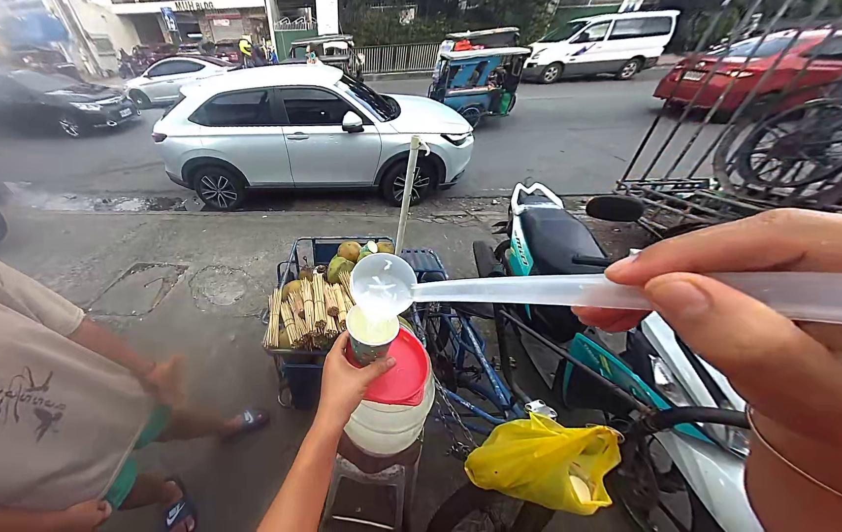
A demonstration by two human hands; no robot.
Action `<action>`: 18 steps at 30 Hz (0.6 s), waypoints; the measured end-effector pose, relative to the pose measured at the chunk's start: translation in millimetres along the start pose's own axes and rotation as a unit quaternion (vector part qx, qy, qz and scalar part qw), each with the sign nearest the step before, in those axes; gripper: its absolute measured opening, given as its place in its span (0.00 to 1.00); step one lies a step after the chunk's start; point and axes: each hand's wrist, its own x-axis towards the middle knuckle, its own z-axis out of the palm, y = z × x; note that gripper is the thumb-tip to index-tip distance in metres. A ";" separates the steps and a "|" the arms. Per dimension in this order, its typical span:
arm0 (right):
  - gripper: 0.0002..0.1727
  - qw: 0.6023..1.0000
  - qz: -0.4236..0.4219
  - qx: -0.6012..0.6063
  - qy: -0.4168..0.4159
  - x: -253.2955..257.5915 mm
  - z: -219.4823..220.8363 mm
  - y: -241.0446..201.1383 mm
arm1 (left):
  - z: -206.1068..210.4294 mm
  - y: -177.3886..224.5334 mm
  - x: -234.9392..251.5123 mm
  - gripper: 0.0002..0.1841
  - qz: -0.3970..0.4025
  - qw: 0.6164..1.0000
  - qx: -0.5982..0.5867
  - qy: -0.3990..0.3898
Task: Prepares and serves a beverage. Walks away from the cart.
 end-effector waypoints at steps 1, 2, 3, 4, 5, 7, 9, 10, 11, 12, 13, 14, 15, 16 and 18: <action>0.09 1.000 0.000 -0.005 0.000 -1.8 0.1 -1.1 | 0.0 -0.1 -0.5 0.38 0.001 1.000 0.000 0.002; 0.09 1.000 0.000 -0.008 -0.002 -3.4 0.1 -2.2 | 0.0 -0.3 -1.0 0.38 0.001 1.000 0.001 0.004; 0.09 1.000 0.000 -0.009 -0.002 -4.9 0.5 -3.3 | -0.2 -0.6 -1.6 0.38 0.002 1.000 0.001 0.007; 0.10 1.000 0.003 -0.011 -0.004 -6.4 0.4 -4.3 | -0.3 -0.8 -2.2 0.38 0.003 1.000 0.002 0.009; 0.09 1.000 0.003 -0.008 -0.006 -7.7 0.1 -4.8 | -0.4 -0.9 -2.7 0.38 0.005 1.000 0.002 0.012; 0.09 1.000 0.004 -0.005 -0.007 -9.2 0.0 -4.3 | -0.6 -0.5 -3.6 0.38 0.007 1.000 0.002 0.016; 0.09 1.000 0.010 -0.001 -0.002 -9.6 0.7 -1.1 | -0.9 -2.2 -4.5 0.38 0.010 1.000 -0.003 0.024; 0.09 1.000 0.014 0.006 0.003 -8.8 1.5 1.7 | -1.2 -3.4 -5.1 0.38 0.012 0.999 -0.005 0.029; 0.10 1.000 0.026 0.015 0.005 -7.3 2.2 4.2 | -1.7 -4.2 -6.1 0.38 0.013 0.999 -0.007 0.035; 0.10 0.999 0.043 0.025 0.009 -4.9 3.2 6.9 | -2.4 -4.8 -7.5 0.38 0.015 0.999 -0.010 0.041; 0.10 0.997 0.061 0.041 0.013 -2.4 4.6 10.7 | -3.4 -5.6 -9.3 0.38 0.018 0.999 -0.014 0.048; 0.10 0.995 0.078 0.065 0.017 -0.3 6.0 16.0 | -4.8 -6.6 -11.6 0.38 0.021 0.998 -0.020 0.055; 0.10 0.992 0.095 0.085 0.022 0.9 7.6 22.2 | -6.8 -7.8 -14.0 0.38 0.024 0.997 -0.027 0.062; 0.10 0.988 0.109 0.105 0.029 1.7 9.8 29.1 | -9.5 -9.3 -16.4 0.37 0.027 0.997 -0.033 0.069; 0.09 0.982 0.137 0.122 0.035 2.6 16.3 42.0 | -17.0 -13.2 -21.8 0.37 0.033 0.995 -0.037 0.084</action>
